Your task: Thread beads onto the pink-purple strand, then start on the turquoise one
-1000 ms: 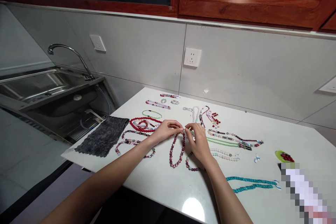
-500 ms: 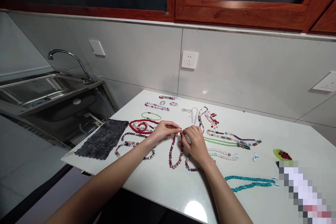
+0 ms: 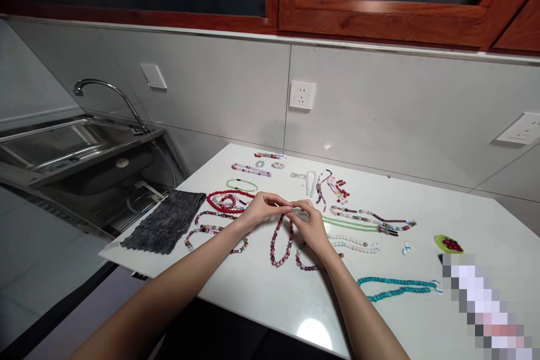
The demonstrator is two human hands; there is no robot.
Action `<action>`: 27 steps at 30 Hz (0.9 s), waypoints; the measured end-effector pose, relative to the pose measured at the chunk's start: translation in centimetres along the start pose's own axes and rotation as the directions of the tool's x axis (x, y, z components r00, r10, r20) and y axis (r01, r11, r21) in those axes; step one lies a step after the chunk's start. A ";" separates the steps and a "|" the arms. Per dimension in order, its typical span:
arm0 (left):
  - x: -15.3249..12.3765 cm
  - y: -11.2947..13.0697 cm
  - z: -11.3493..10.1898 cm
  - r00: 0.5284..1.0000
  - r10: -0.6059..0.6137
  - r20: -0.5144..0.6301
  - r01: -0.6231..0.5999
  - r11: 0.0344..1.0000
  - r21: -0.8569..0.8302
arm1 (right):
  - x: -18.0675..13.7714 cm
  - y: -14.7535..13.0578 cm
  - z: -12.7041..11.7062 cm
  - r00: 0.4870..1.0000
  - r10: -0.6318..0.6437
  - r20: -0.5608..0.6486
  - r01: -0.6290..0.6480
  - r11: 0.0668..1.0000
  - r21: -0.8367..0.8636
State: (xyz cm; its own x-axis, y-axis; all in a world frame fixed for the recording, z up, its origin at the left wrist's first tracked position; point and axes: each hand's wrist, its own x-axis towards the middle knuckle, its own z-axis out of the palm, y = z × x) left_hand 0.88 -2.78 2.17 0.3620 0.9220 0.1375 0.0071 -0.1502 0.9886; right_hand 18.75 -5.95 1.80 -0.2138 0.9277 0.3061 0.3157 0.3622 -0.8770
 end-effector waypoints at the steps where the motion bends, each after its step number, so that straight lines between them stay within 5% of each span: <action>1: 0.0 0.0 0.0 1.000 0.010 0.000 -0.010 1.000 0.008 | 0.0 0.1 0.0 1.000 0.014 -0.015 -0.014 1.000 0.018; 19: -0.1 -0.3 0.3 0.944 0.273 -0.184 -0.218 0.937 0.271 | -0.1 -0.3 0.1 0.992 0.115 -0.053 -0.109 0.990 0.091; 23: 0.0 -1.1 -0.1 0.884 0.446 -0.144 -0.350 0.833 0.429 | -0.1 -0.3 0.1 0.993 0.108 -0.053 -0.102 0.989 0.104; 27: 0.2 -1.8 -0.8 0.783 0.620 0.044 -0.520 0.615 0.593 | 0.1 0.0 0.1 0.993 0.110 -0.043 -0.106 0.991 0.079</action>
State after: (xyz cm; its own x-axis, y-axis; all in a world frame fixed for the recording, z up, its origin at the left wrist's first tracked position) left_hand 0.20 -2.05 0.46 0.3291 0.6131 0.7182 0.3686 -0.7836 0.5001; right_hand 18.66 -5.90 1.77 -0.1381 0.9649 0.2235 0.2623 0.2533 -0.9312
